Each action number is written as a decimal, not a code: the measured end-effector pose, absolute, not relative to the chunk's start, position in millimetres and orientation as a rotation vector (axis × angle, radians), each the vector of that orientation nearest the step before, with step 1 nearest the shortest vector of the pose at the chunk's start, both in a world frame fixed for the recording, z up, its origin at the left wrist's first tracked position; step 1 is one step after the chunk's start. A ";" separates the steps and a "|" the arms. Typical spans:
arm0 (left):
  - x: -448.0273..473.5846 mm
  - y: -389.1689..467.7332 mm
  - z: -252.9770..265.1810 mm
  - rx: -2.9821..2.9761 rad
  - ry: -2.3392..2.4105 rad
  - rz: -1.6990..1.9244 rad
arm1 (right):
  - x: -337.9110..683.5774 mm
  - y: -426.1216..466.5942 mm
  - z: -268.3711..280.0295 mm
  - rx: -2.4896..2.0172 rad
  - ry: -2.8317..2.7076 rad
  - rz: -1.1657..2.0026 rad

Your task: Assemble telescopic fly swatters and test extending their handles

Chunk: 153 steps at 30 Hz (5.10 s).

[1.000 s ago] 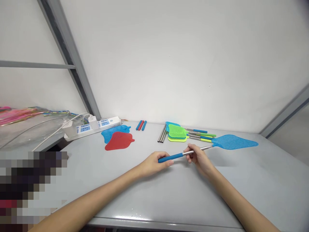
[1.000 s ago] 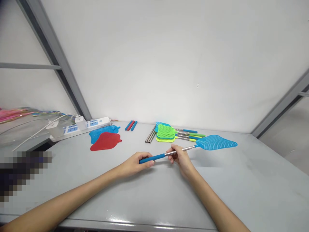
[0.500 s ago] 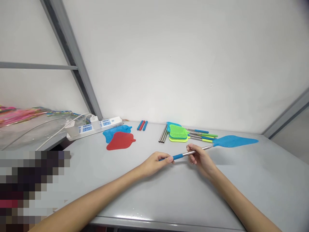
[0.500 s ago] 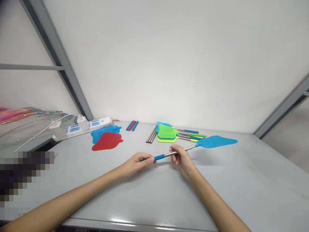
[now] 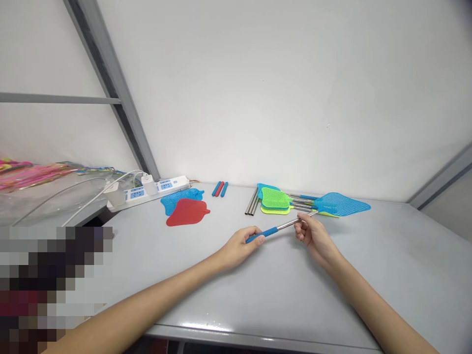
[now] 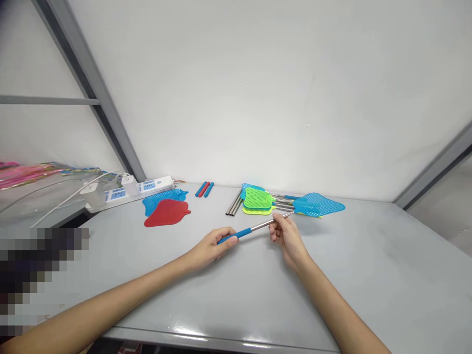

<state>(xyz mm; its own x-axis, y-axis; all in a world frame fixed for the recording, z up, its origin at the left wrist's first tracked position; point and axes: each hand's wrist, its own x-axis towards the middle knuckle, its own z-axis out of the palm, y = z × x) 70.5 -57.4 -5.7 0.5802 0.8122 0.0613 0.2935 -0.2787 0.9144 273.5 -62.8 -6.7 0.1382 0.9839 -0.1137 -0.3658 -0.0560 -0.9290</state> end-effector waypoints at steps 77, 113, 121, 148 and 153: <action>73.2 -81.5 -6.4 1.086 0.829 0.279 | 281.3 -50.9 -18.9 -1.064 -0.583 1.327; 64.8 -96.5 4.2 2.240 1.475 0.430 | 202.8 -45.5 31.6 -0.504 -0.170 1.246; 75.8 -102.4 -5.2 2.234 1.433 0.451 | 200.0 -54.8 17.1 -0.486 -0.249 1.104; 72.0 -76.2 3.6 1.888 0.963 0.550 | 204.0 -68.4 18.9 -0.474 -0.417 1.183; 70.3 -86.4 7.8 2.268 1.264 0.639 | 203.0 -73.1 20.2 -0.452 -0.412 1.229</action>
